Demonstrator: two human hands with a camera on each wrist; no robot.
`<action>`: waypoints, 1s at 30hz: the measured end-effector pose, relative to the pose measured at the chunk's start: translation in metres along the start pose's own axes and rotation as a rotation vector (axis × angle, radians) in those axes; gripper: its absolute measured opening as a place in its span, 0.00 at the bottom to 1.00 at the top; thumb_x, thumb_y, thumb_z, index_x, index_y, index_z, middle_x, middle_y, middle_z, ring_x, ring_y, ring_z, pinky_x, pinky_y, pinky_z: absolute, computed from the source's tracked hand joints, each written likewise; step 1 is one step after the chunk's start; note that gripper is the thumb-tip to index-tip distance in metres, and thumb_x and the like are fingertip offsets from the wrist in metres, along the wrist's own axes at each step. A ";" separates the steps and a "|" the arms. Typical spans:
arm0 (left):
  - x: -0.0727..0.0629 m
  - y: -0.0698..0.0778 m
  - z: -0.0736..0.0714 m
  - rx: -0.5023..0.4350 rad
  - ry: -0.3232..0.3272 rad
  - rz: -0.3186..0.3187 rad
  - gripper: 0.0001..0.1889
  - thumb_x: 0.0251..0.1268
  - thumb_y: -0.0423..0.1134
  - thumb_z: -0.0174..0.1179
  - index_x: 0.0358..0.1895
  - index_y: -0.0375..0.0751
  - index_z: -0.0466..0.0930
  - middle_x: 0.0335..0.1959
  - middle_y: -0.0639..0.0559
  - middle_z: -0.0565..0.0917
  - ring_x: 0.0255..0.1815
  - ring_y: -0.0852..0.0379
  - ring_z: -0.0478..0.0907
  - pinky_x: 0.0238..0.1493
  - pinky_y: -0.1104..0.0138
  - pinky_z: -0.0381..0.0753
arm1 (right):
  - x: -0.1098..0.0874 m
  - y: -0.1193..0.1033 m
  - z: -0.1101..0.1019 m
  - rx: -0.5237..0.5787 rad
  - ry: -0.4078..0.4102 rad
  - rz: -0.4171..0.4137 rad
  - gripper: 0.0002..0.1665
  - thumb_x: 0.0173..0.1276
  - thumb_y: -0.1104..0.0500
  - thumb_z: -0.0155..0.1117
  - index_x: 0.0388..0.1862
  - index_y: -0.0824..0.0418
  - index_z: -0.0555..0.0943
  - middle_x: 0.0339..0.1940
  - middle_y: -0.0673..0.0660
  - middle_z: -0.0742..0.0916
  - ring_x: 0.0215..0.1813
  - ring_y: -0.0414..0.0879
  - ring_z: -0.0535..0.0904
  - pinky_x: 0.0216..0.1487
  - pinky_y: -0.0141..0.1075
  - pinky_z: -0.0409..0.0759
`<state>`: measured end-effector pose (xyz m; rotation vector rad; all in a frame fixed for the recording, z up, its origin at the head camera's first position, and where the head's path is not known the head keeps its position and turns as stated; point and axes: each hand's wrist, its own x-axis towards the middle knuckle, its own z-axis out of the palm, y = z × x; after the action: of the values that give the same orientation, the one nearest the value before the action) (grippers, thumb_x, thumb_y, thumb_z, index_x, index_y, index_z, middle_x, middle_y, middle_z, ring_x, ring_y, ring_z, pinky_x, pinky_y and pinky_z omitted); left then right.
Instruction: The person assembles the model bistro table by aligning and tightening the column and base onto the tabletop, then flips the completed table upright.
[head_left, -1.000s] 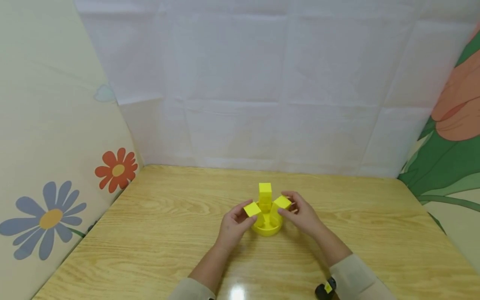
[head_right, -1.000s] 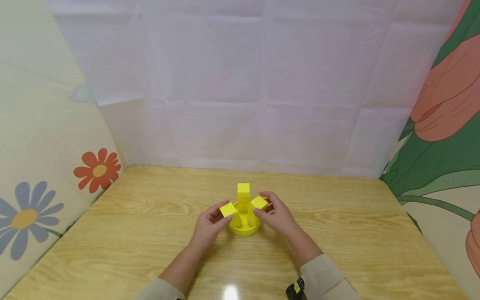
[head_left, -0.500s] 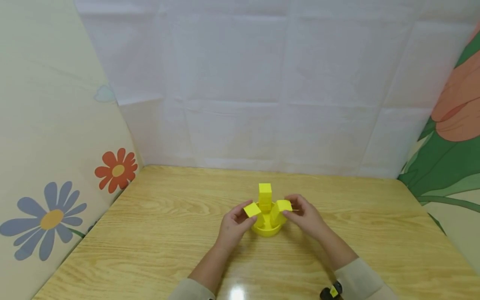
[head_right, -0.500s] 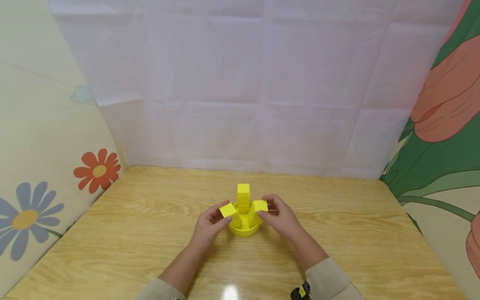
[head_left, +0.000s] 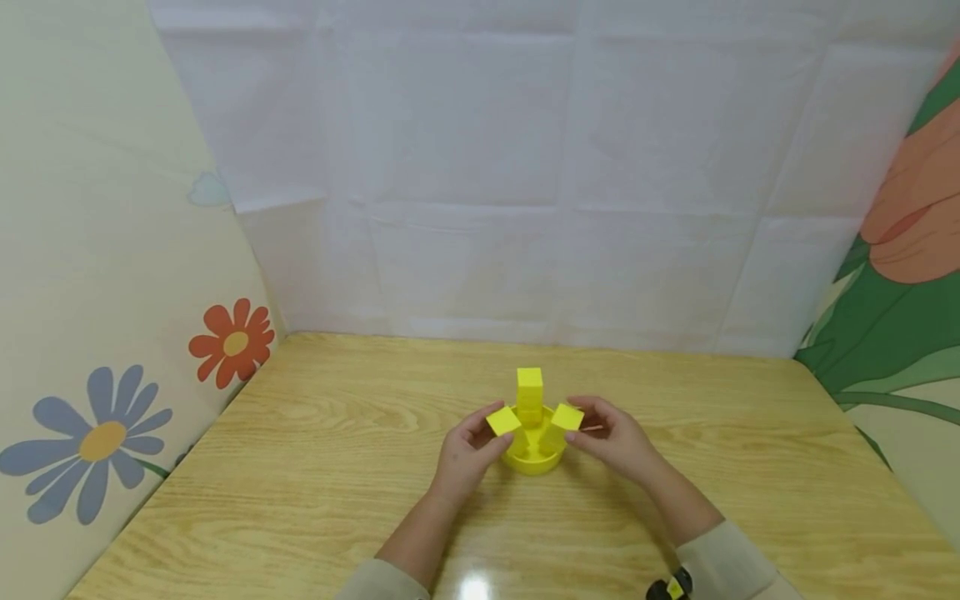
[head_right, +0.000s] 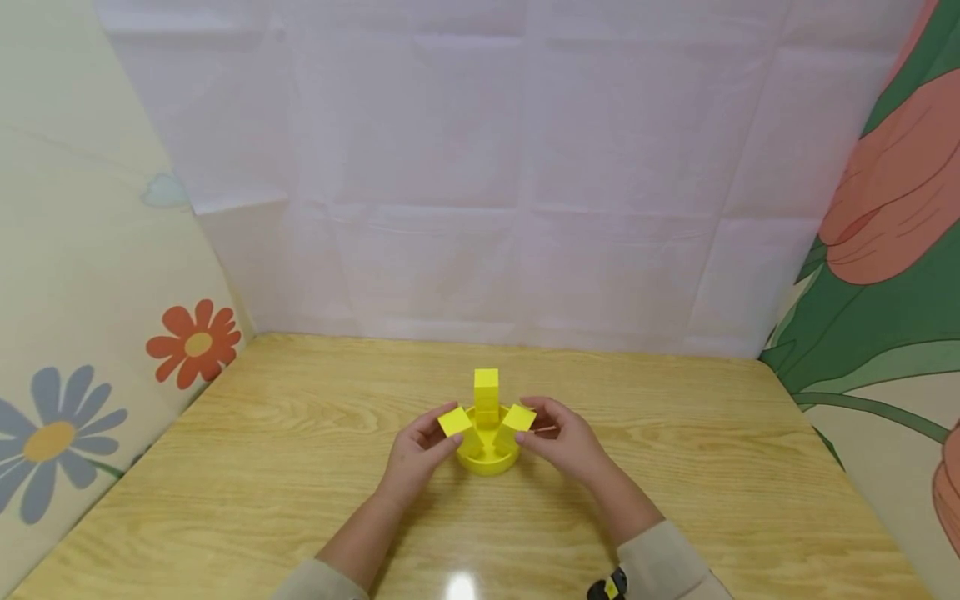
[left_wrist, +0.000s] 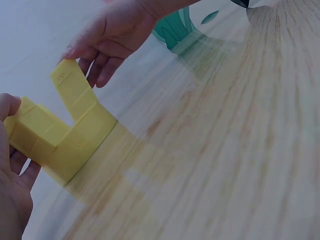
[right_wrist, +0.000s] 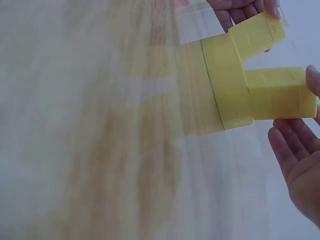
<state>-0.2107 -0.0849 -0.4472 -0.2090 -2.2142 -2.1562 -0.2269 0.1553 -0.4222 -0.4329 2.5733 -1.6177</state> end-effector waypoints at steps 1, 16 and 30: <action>0.000 0.000 0.000 -0.002 0.001 -0.001 0.26 0.63 0.30 0.63 0.65 0.33 0.72 0.65 0.40 0.77 0.61 0.47 0.76 0.55 0.75 0.78 | 0.000 0.000 0.000 -0.007 -0.002 0.008 0.29 0.67 0.57 0.67 0.66 0.60 0.74 0.50 0.59 0.82 0.52 0.49 0.79 0.55 0.42 0.82; 0.001 -0.001 -0.001 0.008 0.003 0.002 0.26 0.63 0.31 0.64 0.65 0.32 0.72 0.63 0.39 0.78 0.61 0.47 0.77 0.55 0.74 0.79 | -0.002 -0.012 0.014 -0.144 0.140 0.006 0.26 0.62 0.59 0.71 0.60 0.63 0.80 0.41 0.56 0.83 0.42 0.44 0.79 0.48 0.38 0.85; 0.002 -0.001 -0.001 0.014 0.005 -0.010 0.26 0.64 0.32 0.63 0.66 0.33 0.72 0.65 0.40 0.76 0.64 0.46 0.75 0.58 0.71 0.79 | 0.014 -0.040 -0.015 -0.437 -0.244 -0.048 0.35 0.60 0.57 0.73 0.66 0.59 0.73 0.53 0.55 0.84 0.45 0.45 0.78 0.49 0.42 0.81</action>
<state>-0.2126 -0.0857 -0.4475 -0.1930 -2.2319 -2.1430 -0.2358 0.1483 -0.3788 -0.6760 2.7236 -0.9278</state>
